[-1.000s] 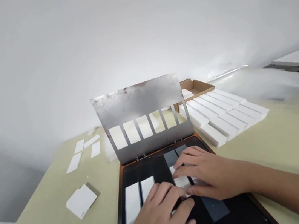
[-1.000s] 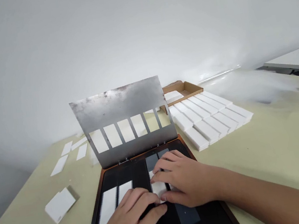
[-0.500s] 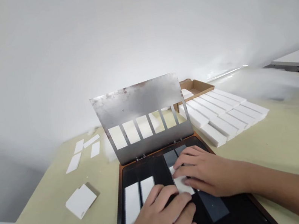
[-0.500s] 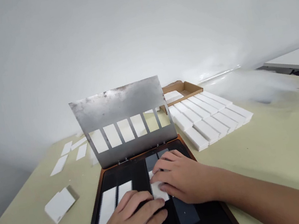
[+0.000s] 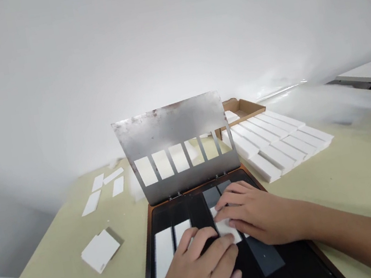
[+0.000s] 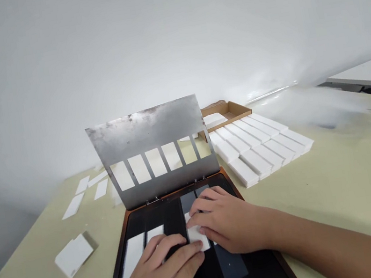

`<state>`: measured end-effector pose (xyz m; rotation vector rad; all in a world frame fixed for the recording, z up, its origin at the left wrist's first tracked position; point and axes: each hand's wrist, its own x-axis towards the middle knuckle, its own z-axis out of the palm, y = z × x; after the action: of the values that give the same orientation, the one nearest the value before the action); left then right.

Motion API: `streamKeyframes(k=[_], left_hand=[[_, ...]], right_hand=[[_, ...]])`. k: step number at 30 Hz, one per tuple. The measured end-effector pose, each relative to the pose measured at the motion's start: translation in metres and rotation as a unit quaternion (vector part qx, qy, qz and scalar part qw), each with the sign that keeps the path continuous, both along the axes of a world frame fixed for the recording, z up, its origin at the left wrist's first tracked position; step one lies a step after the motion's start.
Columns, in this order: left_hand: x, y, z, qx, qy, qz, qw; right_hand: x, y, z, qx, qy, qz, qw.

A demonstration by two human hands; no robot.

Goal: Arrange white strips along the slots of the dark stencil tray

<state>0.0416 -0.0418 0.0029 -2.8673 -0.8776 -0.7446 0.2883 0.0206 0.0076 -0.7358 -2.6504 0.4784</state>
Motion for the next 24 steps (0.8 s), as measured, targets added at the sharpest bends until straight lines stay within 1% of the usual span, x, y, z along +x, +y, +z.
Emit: streamKeyframes(k=[4,9,15,24], left_hand=[[-0.0004,-0.0002,0.0029,-0.006,0.005,0.003,1.000],[-0.0020,-0.0010,0.0076,-0.015,0.038,0.000,0.999],[-0.0024,0.0003,0.0064,-0.015,0.039,0.007,0.999],[-0.0034,0.0027,0.0102,-0.074,0.040,-0.002,0.996]], right_hand=[[-0.0003,-0.0001,0.0005,-0.005,0.001,0.003,1.000],[-0.0012,0.0004,0.0014,-0.009,-0.003,-0.002,1.000],[-0.0012,-0.0007,0.0020,-0.008,-0.005,-0.002,1.000],[-0.0017,-0.0011,0.0013,-0.008,0.000,-0.010,1.000]])
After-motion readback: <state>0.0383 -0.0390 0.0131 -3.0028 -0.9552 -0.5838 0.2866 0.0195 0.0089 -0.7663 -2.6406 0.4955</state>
